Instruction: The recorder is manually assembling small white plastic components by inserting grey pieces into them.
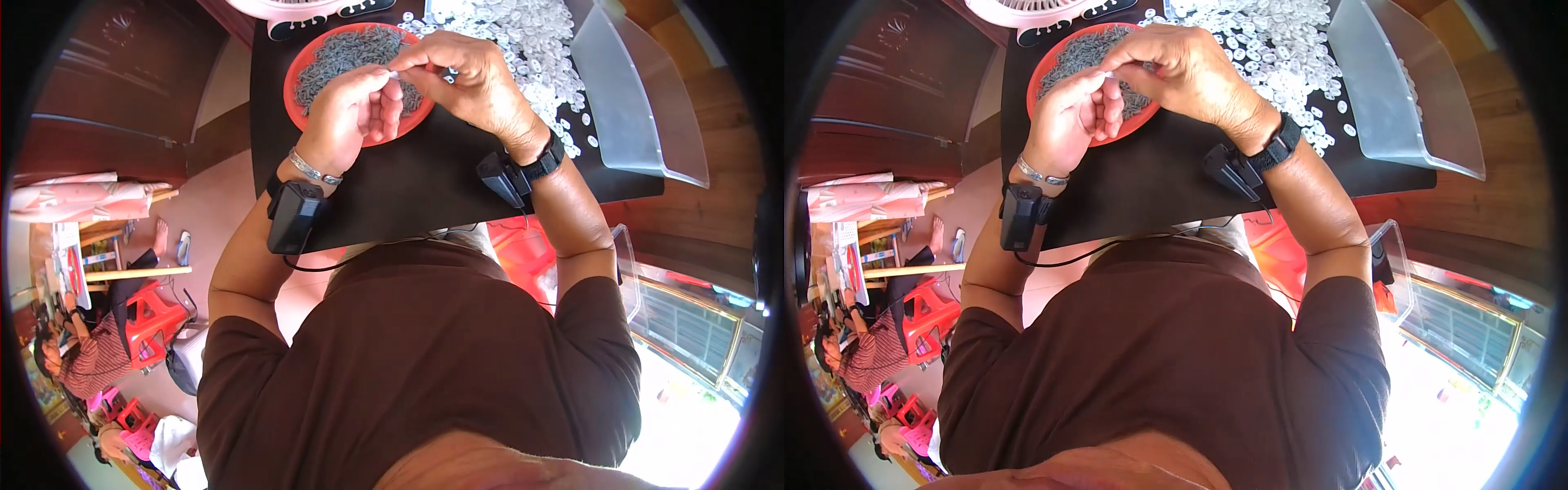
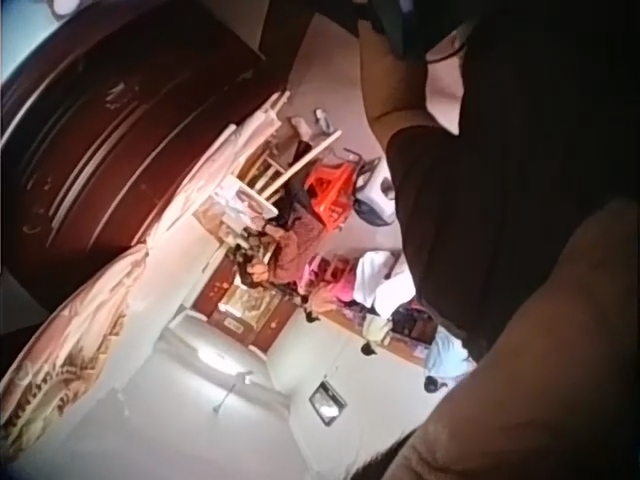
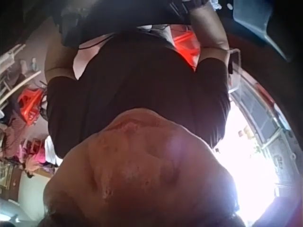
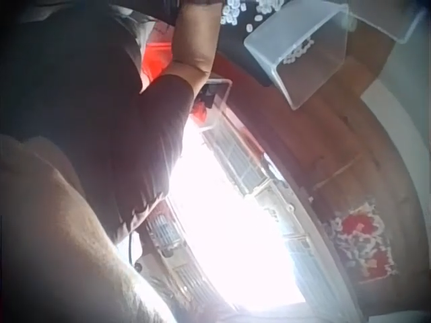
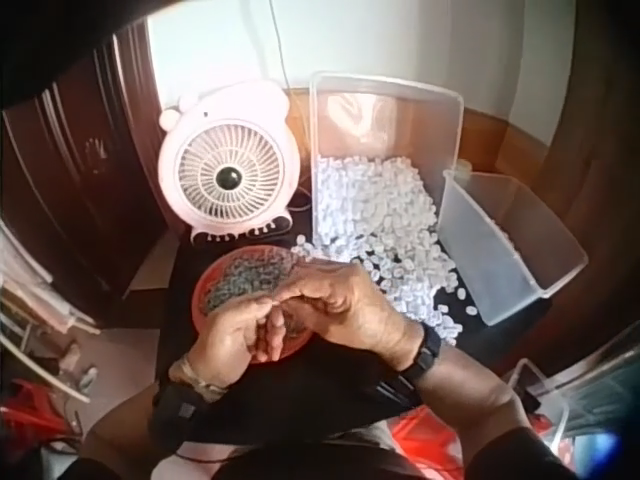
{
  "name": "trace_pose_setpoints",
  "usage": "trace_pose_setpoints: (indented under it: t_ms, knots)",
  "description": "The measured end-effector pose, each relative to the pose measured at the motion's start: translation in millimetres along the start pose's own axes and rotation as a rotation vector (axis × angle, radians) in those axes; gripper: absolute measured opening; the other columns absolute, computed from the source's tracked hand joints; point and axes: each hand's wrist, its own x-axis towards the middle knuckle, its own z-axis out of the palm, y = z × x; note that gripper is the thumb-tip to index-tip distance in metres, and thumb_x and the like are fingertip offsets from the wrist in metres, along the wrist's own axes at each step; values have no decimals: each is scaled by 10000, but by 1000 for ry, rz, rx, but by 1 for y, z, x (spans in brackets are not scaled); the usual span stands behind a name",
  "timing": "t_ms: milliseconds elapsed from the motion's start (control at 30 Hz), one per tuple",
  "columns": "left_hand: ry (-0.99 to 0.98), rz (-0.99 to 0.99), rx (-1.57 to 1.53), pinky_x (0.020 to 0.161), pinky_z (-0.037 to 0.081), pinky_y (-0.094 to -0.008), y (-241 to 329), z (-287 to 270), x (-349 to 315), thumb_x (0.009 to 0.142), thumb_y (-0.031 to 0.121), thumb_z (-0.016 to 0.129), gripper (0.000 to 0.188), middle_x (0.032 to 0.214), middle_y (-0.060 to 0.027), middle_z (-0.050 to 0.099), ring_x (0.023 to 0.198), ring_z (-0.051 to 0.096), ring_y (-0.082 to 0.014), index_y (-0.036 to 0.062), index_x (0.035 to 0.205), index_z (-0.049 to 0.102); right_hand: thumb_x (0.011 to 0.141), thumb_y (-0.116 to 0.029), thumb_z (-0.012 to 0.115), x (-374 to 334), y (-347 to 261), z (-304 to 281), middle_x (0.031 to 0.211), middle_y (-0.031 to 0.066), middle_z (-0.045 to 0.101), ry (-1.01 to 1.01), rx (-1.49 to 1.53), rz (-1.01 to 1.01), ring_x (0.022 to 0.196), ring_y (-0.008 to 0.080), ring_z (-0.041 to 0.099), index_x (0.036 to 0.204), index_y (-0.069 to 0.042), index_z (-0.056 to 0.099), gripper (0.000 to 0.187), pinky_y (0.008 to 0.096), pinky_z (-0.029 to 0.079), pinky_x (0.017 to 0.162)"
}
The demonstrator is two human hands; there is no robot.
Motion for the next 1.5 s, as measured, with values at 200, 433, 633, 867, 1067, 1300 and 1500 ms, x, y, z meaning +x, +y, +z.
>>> trace_pose_setpoints:
  t_ms: [200, 433, 633, 867, 1067, 1300, 1500]
  knots:
    - [-82, -78, -159, 525, 393, -237, -3, -10, 1, 897, 262, 454, 250, 692, -47, 563, 578, 554, -159, 45, 835, 561, 754, 21, 697, -3, 15, 6, 843, 30, 678, -32, 68, -55, 787, 164, 649, 904, -66, 682, 174, 257, 514, 680]
    - [-156, -148, -272, 527, 396, -255, -8, -15, 1, 900, 243, 476, 220, 691, -53, 559, 583, 552, -172, 47, 841, 558, 789, 11, 676, -6, 8, 3, 864, 38, 675, -97, 248, 22, 812, 153, 660, 925, -54, 675, 151, 248, 529, 722]
    - [-157, -68, -302, 536, 382, -247, -12, -14, 3, 904, 240, 468, 207, 706, -42, 530, 603, 518, -163, 53, 845, 533, 802, -33, 691, -8, 9, 13, 885, 52, 672, 33, 425, 222, 846, 109, 637, 943, -24, 671, 142, 235, 515, 761]
    - [24, 103, -1, 554, 365, -227, -9, -3, -4, 918, 228, 453, 202, 702, -21, 523, 617, 519, -132, 54, 842, 524, 797, -26, 690, -8, 0, 18, 886, 47, 647, -37, 258, 238, 796, 122, 634, 982, -27, 650, 189, 244, 508, 697]
    - [73, 175, 258, 543, 371, -227, -1, -6, -4, 914, 204, 447, 193, 689, -29, 535, 595, 520, -123, 39, 861, 532, 801, -63, 692, -6, 4, 20, 891, 59, 645, -29, 167, 149, 796, 146, 637, 981, -27, 646, 189, 256, 510, 694]
    - [284, 394, 107, 537, 374, -232, 0, -21, 2, 887, 189, 486, 154, 674, -38, 528, 587, 521, -130, 44, 856, 524, 768, -177, 662, -14, 27, 21, 847, 79, 620, -250, -349, 28, 822, 271, 615, 858, -68, 635, 144, 372, 496, 711]
    - [366, 441, 132, 517, 361, -226, -4, -23, 6, 880, 173, 499, 147, 661, -37, 524, 556, 512, -127, 33, 844, 527, 774, -151, 652, -16, 28, 19, 817, 73, 595, -234, -398, 12, 822, 274, 594, 850, -54, 629, 126, 366, 493, 703]
